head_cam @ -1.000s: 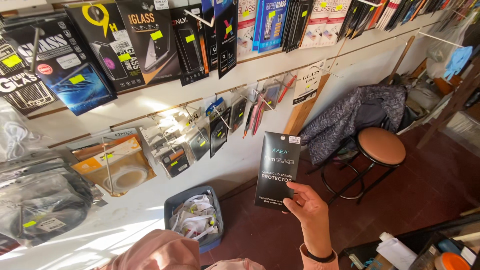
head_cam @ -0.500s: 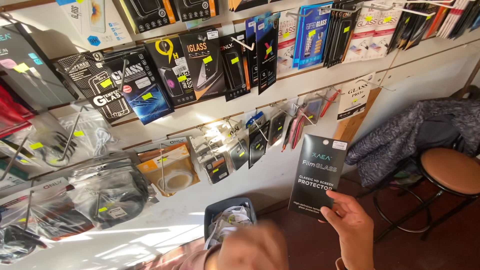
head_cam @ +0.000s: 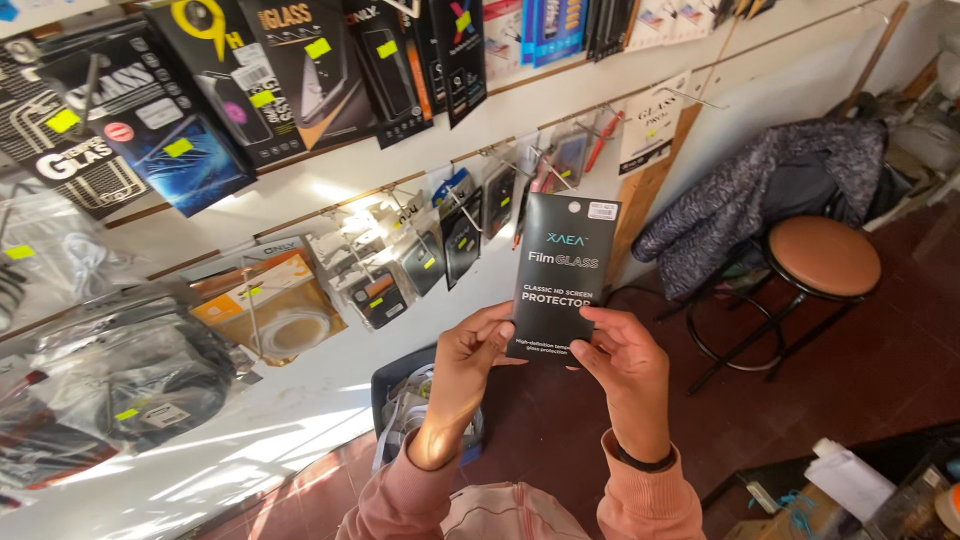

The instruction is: The person labels a small black package by applying a yellow price sticker with a red pricing tool and then opens a different blue and white package containing a screen protector.

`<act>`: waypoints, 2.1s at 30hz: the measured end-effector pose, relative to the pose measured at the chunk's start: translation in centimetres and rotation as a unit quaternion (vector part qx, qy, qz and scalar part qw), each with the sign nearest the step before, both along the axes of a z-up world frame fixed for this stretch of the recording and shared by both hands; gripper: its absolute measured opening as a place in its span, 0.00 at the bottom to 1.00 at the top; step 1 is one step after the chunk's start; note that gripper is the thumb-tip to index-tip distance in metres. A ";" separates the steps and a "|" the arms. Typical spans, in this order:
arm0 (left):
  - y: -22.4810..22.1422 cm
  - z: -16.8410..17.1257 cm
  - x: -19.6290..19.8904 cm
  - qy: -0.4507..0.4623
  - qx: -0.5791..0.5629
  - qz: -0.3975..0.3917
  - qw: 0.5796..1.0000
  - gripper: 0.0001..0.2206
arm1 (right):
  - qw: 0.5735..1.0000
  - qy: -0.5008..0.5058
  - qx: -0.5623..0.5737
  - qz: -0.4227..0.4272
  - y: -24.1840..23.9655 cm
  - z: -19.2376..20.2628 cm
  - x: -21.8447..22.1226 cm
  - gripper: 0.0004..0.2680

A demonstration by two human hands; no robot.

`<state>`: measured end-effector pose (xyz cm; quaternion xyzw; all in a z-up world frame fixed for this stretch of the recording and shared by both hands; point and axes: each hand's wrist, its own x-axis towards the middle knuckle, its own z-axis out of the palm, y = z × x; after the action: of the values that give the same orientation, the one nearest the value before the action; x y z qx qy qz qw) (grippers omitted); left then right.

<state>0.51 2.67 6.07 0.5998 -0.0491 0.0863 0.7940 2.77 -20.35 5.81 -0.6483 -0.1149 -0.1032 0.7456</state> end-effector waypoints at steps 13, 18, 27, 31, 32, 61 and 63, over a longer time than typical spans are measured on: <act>-2.5 -2.2 0.5 0.017 0.028 -0.031 0.999 0.20 | 1.000 0.015 0.013 -0.009 -2.3 0.1 -2.2 0.13; -6.5 -5.9 0.9 0.046 0.047 -0.093 0.993 0.18 | 0.993 0.028 -0.056 -0.100 -5.8 0.1 -3.3 0.11; -13.1 -6.3 -0.1 0.098 0.073 -0.162 0.979 0.14 | 0.984 0.060 -0.041 -0.163 -11.6 -2.7 -3.6 0.08; -14.5 -8.6 2.4 0.104 0.061 -0.194 0.974 0.12 | 0.984 0.091 -0.018 -0.155 -13.4 -3.6 -1.5 0.09; -15.0 -8.0 3.1 0.104 0.062 -0.195 0.973 0.12 | 0.983 0.091 -0.017 -0.156 -13.8 -3.8 -0.8 0.09; -29.7 -5.3 30.4 0.027 0.121 -0.103 0.987 0.05 | 0.965 0.112 0.222 0.082 -30.6 -6.7 30.3 0.19; -31.1 -5.1 31.2 0.029 0.107 -0.086 0.990 0.06 | 0.965 0.124 0.213 0.092 -31.8 -6.3 32.0 0.20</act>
<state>31.75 -28.46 0.98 0.6773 -0.0865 -0.0057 0.7306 34.80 -52.15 -0.51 -0.4684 -0.0563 0.0251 0.8813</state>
